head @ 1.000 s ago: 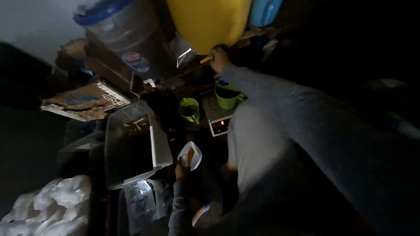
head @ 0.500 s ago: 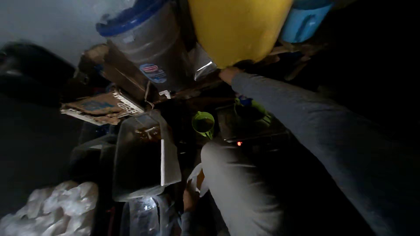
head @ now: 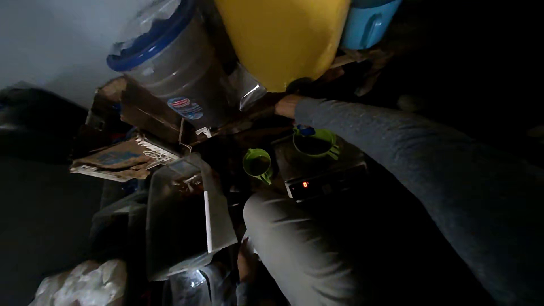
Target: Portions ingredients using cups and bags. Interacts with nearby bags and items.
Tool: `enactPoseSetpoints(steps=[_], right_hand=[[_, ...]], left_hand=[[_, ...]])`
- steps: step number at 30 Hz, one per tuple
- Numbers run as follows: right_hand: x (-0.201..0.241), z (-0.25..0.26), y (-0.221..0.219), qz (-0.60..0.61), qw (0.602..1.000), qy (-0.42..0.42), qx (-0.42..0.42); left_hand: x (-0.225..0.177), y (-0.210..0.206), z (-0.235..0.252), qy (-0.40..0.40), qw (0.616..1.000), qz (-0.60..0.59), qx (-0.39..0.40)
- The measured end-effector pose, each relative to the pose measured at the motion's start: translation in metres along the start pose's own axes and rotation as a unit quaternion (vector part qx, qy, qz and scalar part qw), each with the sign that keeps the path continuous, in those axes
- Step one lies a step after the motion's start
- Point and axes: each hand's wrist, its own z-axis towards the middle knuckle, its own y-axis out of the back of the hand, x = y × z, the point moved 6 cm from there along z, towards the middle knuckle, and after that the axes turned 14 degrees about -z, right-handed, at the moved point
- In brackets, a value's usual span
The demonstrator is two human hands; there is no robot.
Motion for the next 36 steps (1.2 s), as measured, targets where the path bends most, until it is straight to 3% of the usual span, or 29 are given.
enactPoseSetpoints(steps=[4, 8, 12, 15, 17, 18, 20, 22, 24, 27, 29, 33, 36], right_hand=[[-0.005, -0.019, -0.025, -0.023, 0.999, 0.04, -0.021], [-0.008, -0.026, -0.032, -0.011, 1.0, 0.019, -0.004], [0.003, -0.039, 0.011, 0.126, 0.987, -0.027, -0.096], [0.056, -0.05, 0.047, 0.279, 0.941, -0.044, -0.185], [0.126, -0.053, 0.044, 0.36, 0.922, -0.036, -0.138], [0.169, -0.053, 0.027, 0.389, 0.919, -0.011, -0.069], [0.256, -0.056, -0.028, 0.402, 0.912, 0.039, 0.07], [0.324, -0.074, -0.089, 0.414, 0.899, 0.028, 0.138], [0.362, -0.092, -0.138, 0.484, 0.857, 0.001, 0.179], [0.38, -0.116, -0.169, 0.585, 0.777, -0.082, 0.215], [0.378, -0.12, -0.172, 0.601, 0.758, -0.126, 0.223], [0.378, -0.115, -0.158, 0.57, 0.787, -0.118, 0.202], [0.375, -0.115, -0.138, 0.538, 0.816, -0.127, 0.17]], left_hand=[[-0.002, 0.0, -0.003, -0.019, 1.0, -0.001, -0.004], [0.015, -0.004, 0.005, -0.012, 1.0, 0.004, -0.002], [0.017, -0.002, 0.005, -0.023, 1.0, 0.012, -0.007], [0.018, -0.002, 0.004, -0.031, 0.999, 0.01, -0.009], [0.016, 0.0, 0.002, -0.031, 0.999, 0.001, -0.011], [0.015, 0.001, 0.0, -0.029, 1.0, -0.006, -0.01], [0.013, 0.002, -0.005, -0.012, 1.0, -0.017, -0.007], [0.012, 0.003, -0.014, -0.009, 1.0, -0.025, -0.009], [0.012, 0.002, -0.018, -0.002, 0.999, -0.049, -0.006], [0.019, 0.006, -0.027, 0.008, 0.996, -0.094, -0.003], [0.021, 0.008, -0.028, 0.014, 0.994, -0.11, -0.002], [0.021, 0.019, -0.04, 0.057, 0.991, -0.12, -0.018], [0.029, 0.024, -0.046, 0.098, 0.981, -0.149, -0.075]])
